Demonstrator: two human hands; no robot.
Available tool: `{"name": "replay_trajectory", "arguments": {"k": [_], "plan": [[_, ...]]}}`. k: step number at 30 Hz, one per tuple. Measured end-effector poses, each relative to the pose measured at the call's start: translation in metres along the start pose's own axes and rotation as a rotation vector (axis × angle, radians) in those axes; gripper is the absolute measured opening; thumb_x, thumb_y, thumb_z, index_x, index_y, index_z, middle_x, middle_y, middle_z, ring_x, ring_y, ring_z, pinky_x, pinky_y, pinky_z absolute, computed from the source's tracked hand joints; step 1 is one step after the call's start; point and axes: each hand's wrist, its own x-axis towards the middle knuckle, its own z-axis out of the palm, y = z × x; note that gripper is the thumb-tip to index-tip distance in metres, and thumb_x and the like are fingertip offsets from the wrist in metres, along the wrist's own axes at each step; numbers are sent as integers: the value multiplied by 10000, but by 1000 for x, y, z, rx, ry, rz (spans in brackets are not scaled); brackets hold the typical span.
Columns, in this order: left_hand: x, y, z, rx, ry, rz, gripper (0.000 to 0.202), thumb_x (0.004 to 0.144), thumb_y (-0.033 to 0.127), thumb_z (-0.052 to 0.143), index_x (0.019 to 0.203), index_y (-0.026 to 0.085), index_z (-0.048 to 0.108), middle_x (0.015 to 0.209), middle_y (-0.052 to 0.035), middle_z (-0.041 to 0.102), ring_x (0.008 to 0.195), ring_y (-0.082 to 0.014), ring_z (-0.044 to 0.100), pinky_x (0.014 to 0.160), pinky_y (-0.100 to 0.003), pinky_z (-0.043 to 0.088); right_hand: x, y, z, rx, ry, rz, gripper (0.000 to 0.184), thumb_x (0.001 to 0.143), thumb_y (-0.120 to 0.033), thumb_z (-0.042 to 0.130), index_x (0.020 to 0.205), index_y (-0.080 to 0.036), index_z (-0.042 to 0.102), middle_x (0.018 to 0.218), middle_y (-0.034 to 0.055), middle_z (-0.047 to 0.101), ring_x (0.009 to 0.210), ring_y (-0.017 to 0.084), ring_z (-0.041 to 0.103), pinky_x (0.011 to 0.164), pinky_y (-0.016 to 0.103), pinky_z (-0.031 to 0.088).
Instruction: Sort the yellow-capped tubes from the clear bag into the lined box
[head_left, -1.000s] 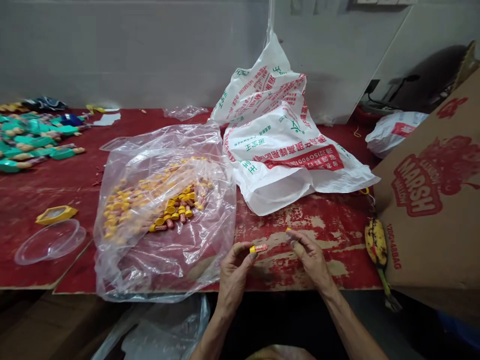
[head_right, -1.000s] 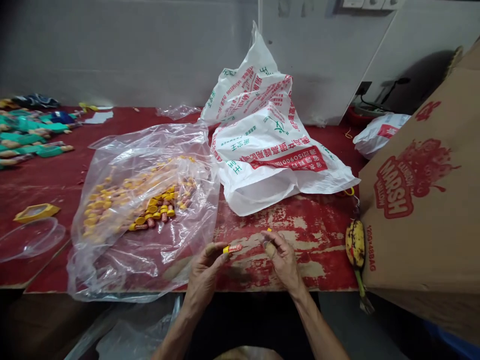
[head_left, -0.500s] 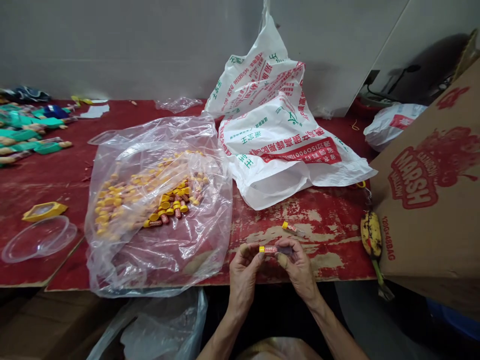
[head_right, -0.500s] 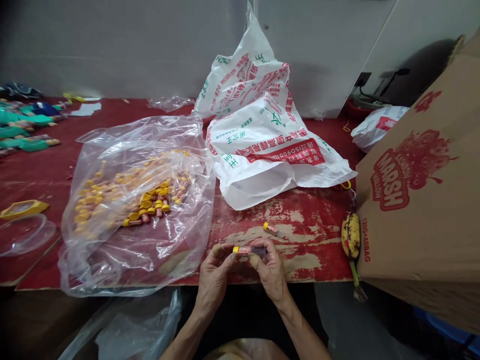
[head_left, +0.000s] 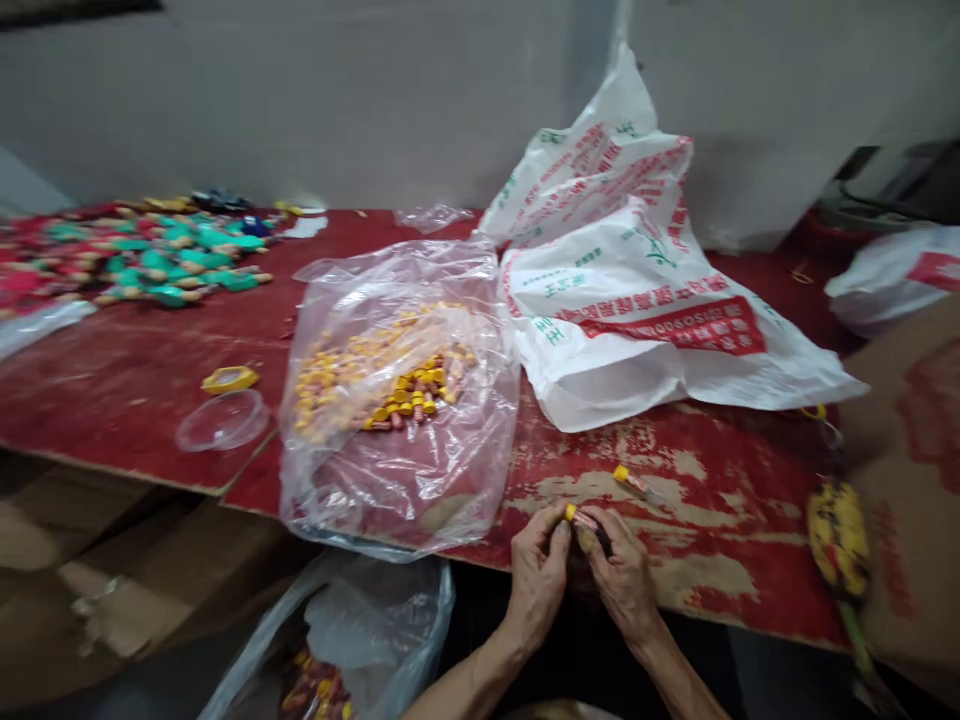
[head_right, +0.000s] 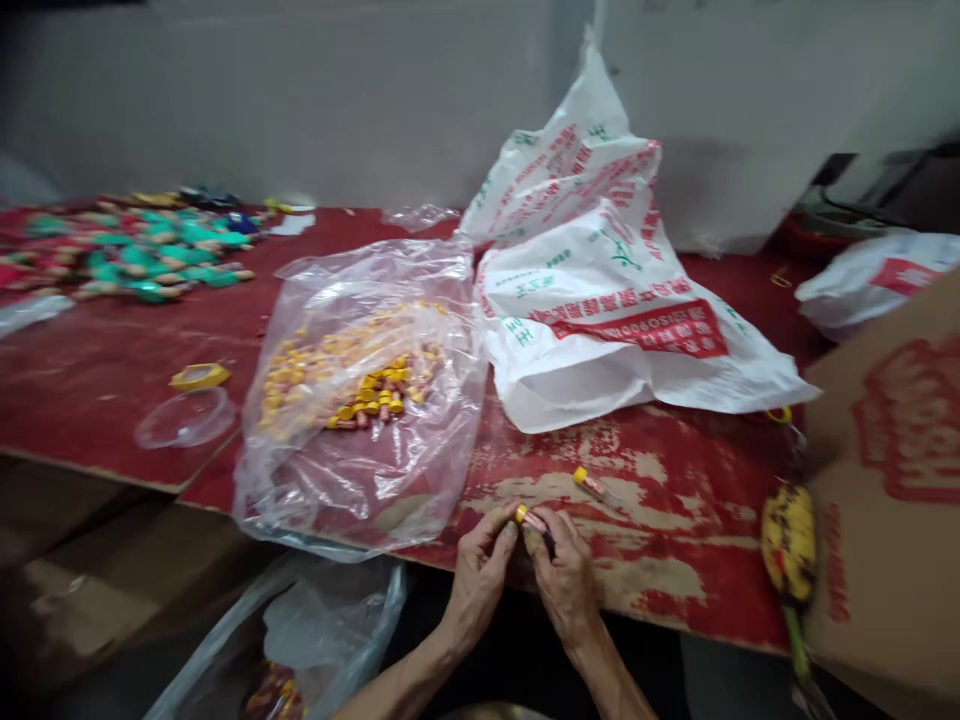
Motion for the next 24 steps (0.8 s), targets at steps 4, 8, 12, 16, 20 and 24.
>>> {"name": "replay_trajectory", "arguments": {"k": [4,8,12,16,20,24], "plan": [[13,17,-13,161,-98,114,241,861,263,505,912,201,732,902,-67,683,847,-197,628,786,-293,492,15,9,-4,-44,-146,-68,252,931,-394,480,1096,-254,610,1056,46,670,940,198,635,792,304,512],[37,40,-52,481,230,324,210,860,239,492,860,197,698,902,-56,648,821,-172,614,727,-257,478,38,13,-8,-324,-101,-322,276,950,-377,424,1107,-226,594,1055,70,660,973,249,582,885,405,427],[80,49,-119,976,583,272,209,866,231,433,852,176,634,857,-58,621,821,-188,597,756,-281,468,46,15,-3,-669,13,-477,266,942,-267,366,1045,-172,591,968,109,658,900,281,537,858,460,365],[133,39,-166,1125,608,174,249,858,258,415,853,115,618,862,-147,609,846,-291,576,760,-390,448,47,13,2,-769,70,-469,285,903,-156,382,1128,-156,557,1073,108,627,1000,262,512,900,423,350],[168,28,-176,1258,520,125,273,862,251,416,933,89,625,978,-201,591,914,-344,558,742,-413,429,73,12,-7,-722,77,-453,286,882,-142,404,1103,-149,584,1102,111,610,1036,245,497,898,378,375],[179,25,-178,1319,413,96,286,876,227,402,1002,121,636,989,-174,586,858,-315,571,696,-381,422,135,6,-14,-769,-67,-264,274,914,-152,382,1014,-157,637,1048,99,636,990,216,525,891,334,401]]}}
